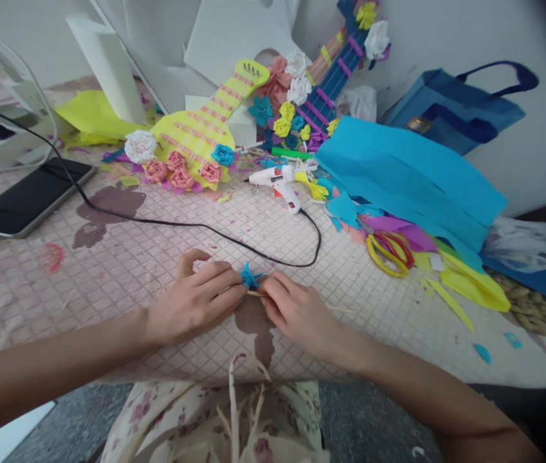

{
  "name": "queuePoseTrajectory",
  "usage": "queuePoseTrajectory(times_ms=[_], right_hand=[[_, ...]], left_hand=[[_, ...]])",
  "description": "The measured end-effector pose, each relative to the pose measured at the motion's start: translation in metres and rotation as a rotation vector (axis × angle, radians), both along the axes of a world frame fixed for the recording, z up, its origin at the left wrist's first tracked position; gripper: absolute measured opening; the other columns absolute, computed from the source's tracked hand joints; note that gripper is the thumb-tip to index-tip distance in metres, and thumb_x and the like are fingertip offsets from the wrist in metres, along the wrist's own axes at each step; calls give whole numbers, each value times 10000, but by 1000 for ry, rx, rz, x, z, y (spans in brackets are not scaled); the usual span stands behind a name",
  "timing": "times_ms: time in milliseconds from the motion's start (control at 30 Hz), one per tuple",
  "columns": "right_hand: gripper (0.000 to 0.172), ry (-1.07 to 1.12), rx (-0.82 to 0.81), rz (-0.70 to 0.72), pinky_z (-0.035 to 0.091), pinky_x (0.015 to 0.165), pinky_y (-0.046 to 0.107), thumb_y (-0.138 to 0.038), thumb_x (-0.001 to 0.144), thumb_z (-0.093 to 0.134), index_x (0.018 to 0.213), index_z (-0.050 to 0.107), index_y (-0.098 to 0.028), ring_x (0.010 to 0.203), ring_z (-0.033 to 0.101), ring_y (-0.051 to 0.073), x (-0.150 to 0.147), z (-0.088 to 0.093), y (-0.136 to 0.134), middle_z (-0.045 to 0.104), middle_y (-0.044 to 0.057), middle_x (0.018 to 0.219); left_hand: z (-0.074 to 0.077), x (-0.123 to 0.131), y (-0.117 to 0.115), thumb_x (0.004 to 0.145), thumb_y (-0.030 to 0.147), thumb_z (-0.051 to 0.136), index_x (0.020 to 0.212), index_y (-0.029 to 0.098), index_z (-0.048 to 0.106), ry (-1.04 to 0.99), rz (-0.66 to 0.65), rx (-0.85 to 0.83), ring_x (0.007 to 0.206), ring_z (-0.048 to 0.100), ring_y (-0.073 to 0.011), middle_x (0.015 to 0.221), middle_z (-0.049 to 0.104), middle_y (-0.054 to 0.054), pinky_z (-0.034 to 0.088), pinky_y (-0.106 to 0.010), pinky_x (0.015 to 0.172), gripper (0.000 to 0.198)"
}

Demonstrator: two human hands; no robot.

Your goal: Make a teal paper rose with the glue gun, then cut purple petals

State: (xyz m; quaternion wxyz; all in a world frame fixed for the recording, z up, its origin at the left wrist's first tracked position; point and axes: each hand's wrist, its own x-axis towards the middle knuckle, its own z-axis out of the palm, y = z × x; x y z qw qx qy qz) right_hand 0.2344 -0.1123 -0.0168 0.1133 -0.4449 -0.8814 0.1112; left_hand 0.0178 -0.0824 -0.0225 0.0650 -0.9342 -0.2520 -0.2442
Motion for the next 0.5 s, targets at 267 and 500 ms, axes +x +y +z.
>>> queuePoseTrajectory(times_ms=[267, 500], right_hand=[[106, -12, -10, 6, 407, 602, 268, -163, 932, 401, 931, 506, -174, 761, 537, 155, 0, 1, 0, 564, 48, 902], [116, 7, -24, 0, 417, 622, 268, -169, 938, 393, 933, 509, -176, 773, 540, 151, 2, 2, 0, 563, 43, 901]], left_hand=[[-2, 1, -1, 903, 162, 509, 950, 210, 557, -1, 22, -1, 855, 589, -191, 865, 689, 1, 303, -426, 854, 82], [-2, -1, 0, 905, 192, 517, 926, 209, 559, -13, 38, -45, 873, 579, -198, 879, 676, -10, 298, -424, 860, 49]])
